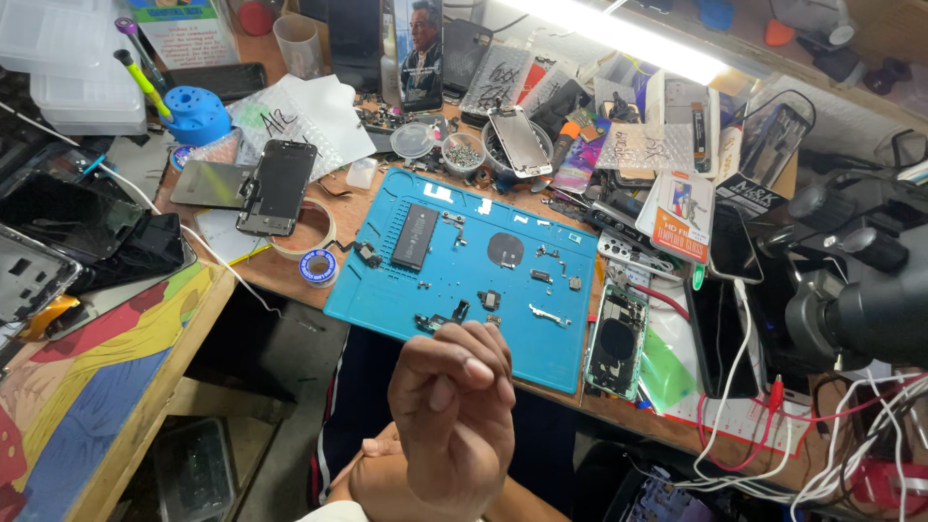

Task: The person disassembles a smartphone by removing the back cover and internal components, then handles a separate screen assembly. The person places the back cover on the workbench and inspects the screen assembly by turning it over and pressing the power button.

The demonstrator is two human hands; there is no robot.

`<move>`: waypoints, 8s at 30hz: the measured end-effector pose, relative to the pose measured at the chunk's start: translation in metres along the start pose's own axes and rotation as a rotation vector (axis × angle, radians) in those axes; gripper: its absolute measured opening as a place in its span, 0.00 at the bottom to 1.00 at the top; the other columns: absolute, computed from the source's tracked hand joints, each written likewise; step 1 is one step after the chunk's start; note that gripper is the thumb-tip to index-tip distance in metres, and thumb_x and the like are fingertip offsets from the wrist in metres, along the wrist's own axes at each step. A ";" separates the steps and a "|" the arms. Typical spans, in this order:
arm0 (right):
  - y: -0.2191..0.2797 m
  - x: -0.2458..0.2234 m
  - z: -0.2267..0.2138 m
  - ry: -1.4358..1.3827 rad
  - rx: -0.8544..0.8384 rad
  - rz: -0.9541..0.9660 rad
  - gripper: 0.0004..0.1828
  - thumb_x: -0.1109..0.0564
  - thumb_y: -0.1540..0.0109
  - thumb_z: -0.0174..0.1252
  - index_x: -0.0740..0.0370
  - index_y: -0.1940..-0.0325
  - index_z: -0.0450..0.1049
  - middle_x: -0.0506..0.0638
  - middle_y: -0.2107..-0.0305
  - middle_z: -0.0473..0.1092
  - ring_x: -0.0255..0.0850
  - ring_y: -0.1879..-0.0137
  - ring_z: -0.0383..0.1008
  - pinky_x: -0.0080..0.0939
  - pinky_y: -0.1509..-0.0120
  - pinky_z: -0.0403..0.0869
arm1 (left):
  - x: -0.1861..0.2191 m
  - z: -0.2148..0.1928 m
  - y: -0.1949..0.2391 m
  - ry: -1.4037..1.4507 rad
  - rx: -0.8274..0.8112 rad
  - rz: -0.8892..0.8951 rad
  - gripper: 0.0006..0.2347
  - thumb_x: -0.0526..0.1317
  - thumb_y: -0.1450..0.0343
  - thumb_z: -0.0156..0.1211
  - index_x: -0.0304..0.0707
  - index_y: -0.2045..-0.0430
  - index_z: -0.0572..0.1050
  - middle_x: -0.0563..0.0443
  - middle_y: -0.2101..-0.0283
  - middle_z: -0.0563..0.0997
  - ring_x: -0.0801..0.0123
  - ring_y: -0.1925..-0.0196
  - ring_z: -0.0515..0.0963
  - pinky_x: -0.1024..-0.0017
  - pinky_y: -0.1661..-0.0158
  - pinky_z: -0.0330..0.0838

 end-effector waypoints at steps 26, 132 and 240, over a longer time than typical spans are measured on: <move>0.027 -0.066 -0.056 0.508 0.764 -0.907 0.06 0.61 0.31 0.56 0.67 0.58 0.77 0.55 0.67 0.75 0.42 0.58 0.75 0.44 0.48 0.73 | -0.096 -0.143 0.018 -0.892 -0.293 -0.116 0.03 0.32 0.28 0.55 0.33 0.71 0.76 0.52 0.75 0.76 0.78 0.77 0.73 0.76 0.73 0.68; 0.100 -0.442 -0.299 2.329 1.506 -0.211 0.06 0.61 0.37 0.64 0.67 0.62 0.76 0.65 0.59 0.73 0.59 0.49 0.74 0.56 0.41 0.70 | -0.107 -0.164 0.024 -0.984 -0.294 0.162 0.03 0.29 0.36 0.52 0.35 0.75 0.74 0.53 0.77 0.75 0.73 0.76 0.72 0.73 0.73 0.64; 0.044 -0.039 -0.003 0.352 0.936 -0.661 0.20 0.69 0.35 0.57 0.71 0.39 0.66 0.57 0.49 0.71 0.41 0.42 0.73 0.45 0.34 0.72 | -0.040 -0.121 0.010 -0.752 -0.297 -0.621 0.12 0.33 0.26 0.61 0.30 0.48 0.75 0.52 0.62 0.81 0.77 0.63 0.78 0.76 0.60 0.76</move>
Point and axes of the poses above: each hand's wrist, its own y-axis away from the middle knuckle, its own z-axis out of the palm, x = y × z, the point moved 1 cm from there along -y, towards the middle knuckle
